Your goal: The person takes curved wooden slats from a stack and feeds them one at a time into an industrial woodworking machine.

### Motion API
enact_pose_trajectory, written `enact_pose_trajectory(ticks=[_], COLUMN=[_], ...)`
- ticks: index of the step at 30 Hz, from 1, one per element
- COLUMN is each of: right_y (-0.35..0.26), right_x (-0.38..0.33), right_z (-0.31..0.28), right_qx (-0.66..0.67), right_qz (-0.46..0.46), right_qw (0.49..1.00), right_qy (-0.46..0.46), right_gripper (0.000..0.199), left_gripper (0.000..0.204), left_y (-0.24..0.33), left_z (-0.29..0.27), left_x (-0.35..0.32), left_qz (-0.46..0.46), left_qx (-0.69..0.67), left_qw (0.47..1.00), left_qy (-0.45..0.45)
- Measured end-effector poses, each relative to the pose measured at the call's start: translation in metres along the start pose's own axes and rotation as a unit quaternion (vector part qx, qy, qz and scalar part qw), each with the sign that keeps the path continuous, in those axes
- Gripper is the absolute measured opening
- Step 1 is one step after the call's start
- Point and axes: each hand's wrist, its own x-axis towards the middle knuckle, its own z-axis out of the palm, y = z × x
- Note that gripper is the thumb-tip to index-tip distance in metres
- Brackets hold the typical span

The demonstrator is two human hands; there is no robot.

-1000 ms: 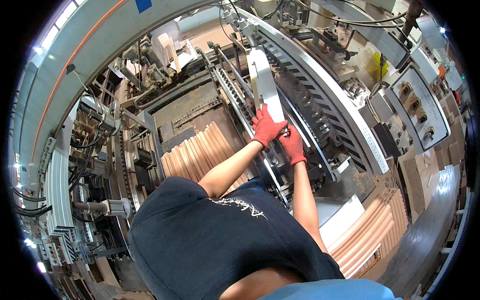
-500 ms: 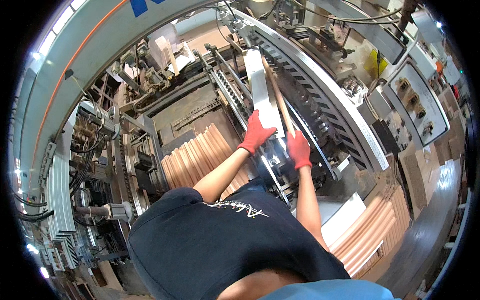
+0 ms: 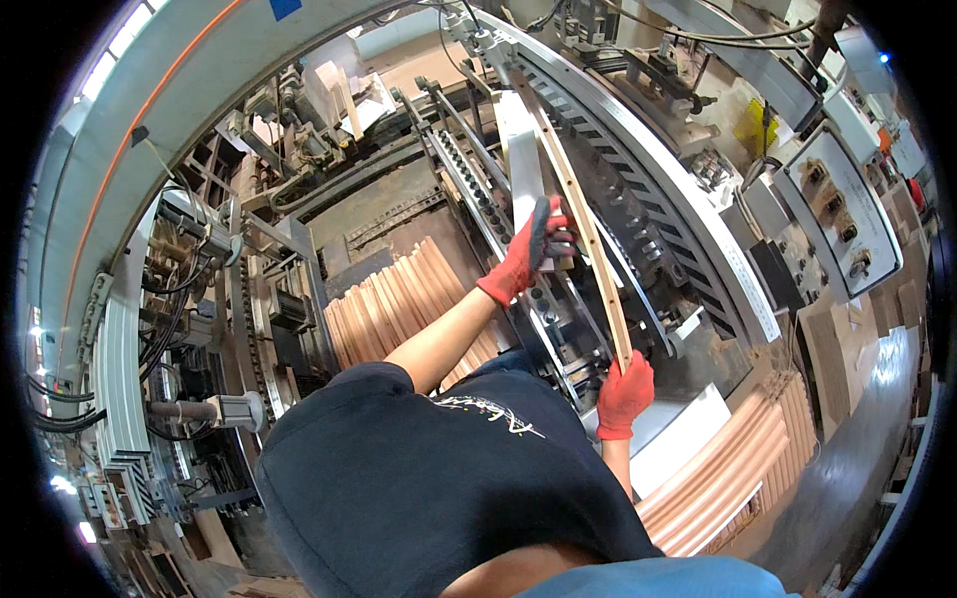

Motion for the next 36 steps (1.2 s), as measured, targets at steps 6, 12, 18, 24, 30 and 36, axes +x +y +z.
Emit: enact_pose_trajectory(ticks=[6,12,18,24,30,36], right_y=[-0.004,0.000,0.002,0.005,0.005,0.006], right_x=[-0.007,-0.010,-0.004,0.001,0.011,0.014], right_z=[0.013,0.017,0.007,-0.002,-0.010,-0.026], right_qx=[0.093,0.145,0.182,0.221,0.229,0.268], right_qz=[0.034,0.074,0.073,0.150,0.176,0.226], right_qw=[0.994,0.984,0.978,0.963,0.955,0.932], right_qy=[0.046,0.072,0.073,0.043,0.065,0.092], right_gripper=[0.033,0.033,0.035,0.027,0.028,0.027], left_gripper=[0.069,0.064,0.065,0.061,0.060,0.055], left_y=[0.030,0.059,0.080,0.091,0.098,0.090], left_z=[0.038,0.038,0.037,0.032,0.031,0.030], left_x=[-0.037,-0.075,-0.110,-0.127,-0.136,-0.133], left_qz=[0.110,0.156,0.196,0.231,0.244,0.218], left_qx=[-0.003,0.045,-0.010,-0.011,-0.018,-0.044], left_qw=[0.992,0.985,0.979,0.972,0.969,0.975], left_qy=[-0.061,-0.053,-0.055,-0.035,-0.025,-0.006])
